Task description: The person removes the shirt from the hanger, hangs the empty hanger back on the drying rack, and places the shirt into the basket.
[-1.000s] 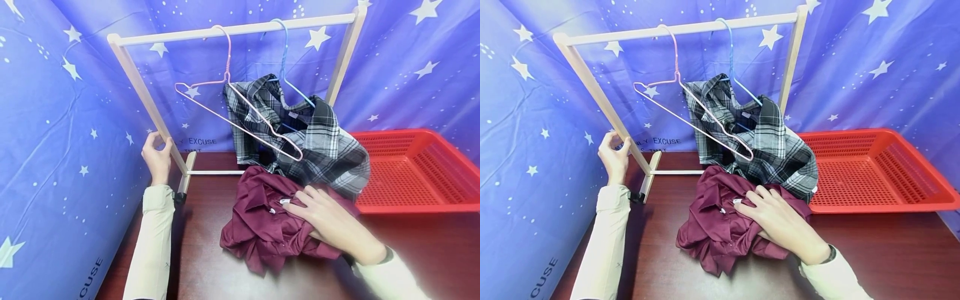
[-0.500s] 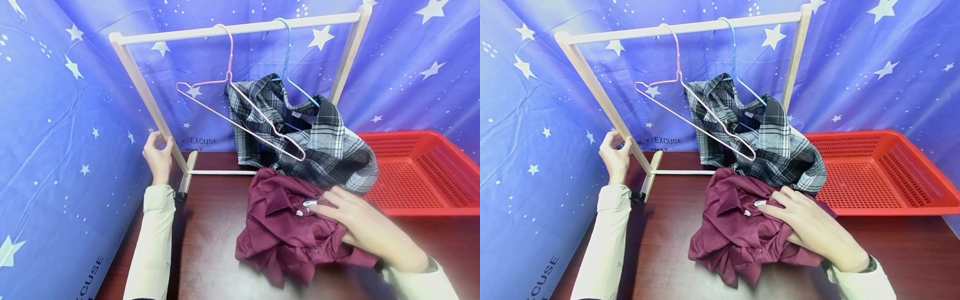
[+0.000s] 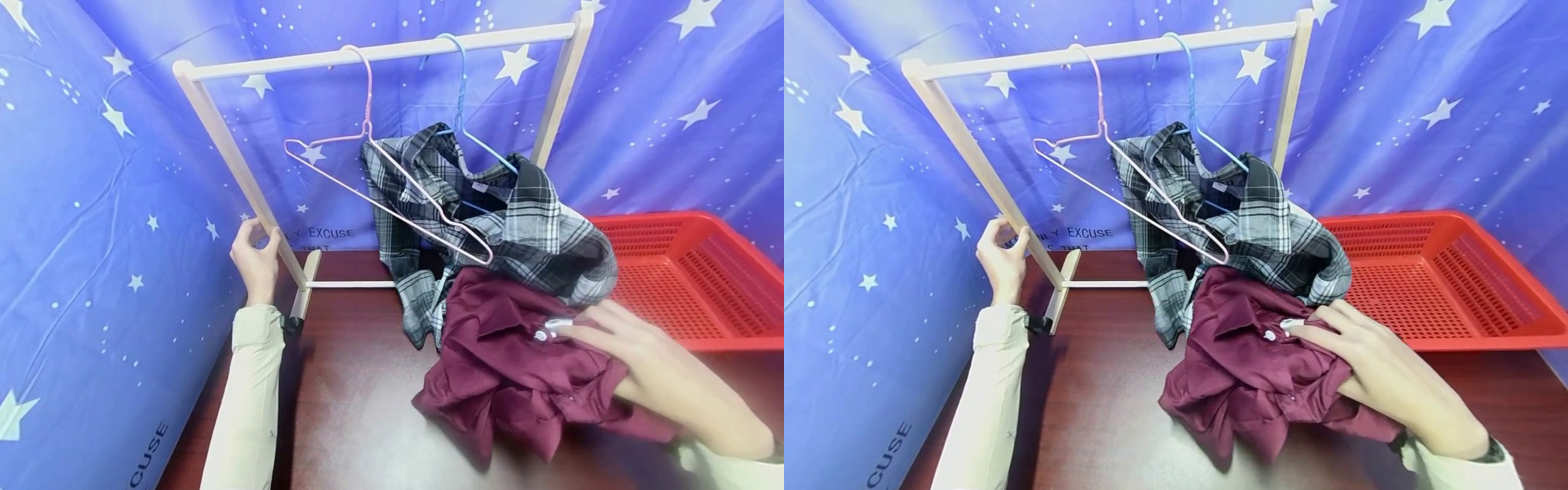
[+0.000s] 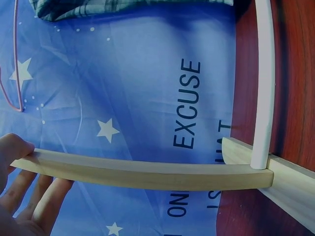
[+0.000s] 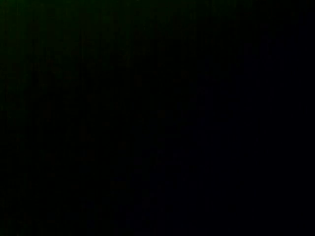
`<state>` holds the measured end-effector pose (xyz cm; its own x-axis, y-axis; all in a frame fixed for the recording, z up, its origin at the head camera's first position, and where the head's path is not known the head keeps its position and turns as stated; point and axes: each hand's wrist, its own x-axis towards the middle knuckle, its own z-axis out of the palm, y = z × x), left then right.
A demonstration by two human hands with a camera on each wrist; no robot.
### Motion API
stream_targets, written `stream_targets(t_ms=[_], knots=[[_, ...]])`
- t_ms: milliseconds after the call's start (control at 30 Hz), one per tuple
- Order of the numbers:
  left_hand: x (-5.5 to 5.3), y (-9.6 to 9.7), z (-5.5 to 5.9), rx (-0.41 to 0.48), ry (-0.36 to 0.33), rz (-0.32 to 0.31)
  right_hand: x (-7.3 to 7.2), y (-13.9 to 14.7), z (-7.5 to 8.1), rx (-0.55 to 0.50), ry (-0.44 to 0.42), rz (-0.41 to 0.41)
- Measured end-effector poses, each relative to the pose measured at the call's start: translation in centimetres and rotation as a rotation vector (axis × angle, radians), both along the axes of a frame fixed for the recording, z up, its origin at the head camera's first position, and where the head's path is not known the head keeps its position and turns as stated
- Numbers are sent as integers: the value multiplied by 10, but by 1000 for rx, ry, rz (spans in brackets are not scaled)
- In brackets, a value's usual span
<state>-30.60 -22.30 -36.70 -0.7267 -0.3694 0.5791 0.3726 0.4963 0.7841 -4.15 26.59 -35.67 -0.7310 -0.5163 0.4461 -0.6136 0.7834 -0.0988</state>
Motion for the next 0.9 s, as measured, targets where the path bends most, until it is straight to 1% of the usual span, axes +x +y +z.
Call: stream_targets(t_ms=[67, 167, 333, 400, 567, 633, 667, 733, 800, 833, 900], knots=[[0, 0, -1, -6, -3, -1, 4, 6, 0, -19, 0, -14], [-1, 1, -2, -8, -10, -10, 7, 15, 1, -60, 20, -5], [-3, 3, -1, -8, -12, -17, 11, 30, 5, -140, 31, 38], [-4, 3, -1, -10, -10, -15, 12, 36, 8, -168, 56, 53], [-8, 2, 0, 2, -2, -20, 13, 48, 13, -237, 179, 60], [-9, 1, 0, 3, 0, -20, 12, 52, 16, -277, 223, 84], [-9, 1, 0, -1, 1, -18, 11, 54, 17, -293, 235, 95], [-11, 1, -1, -8, 3, -17, 8, 61, 20, -332, 264, 142], [-13, 1, -1, -13, 5, -18, 5, 68, 21, -354, 267, 162], [-13, 1, -1, -14, 5, -19, 4, 73, 21, -347, 275, 171], [-14, 2, -1, -15, 5, -21, 1, 79, 21, -351, 313, 173]])
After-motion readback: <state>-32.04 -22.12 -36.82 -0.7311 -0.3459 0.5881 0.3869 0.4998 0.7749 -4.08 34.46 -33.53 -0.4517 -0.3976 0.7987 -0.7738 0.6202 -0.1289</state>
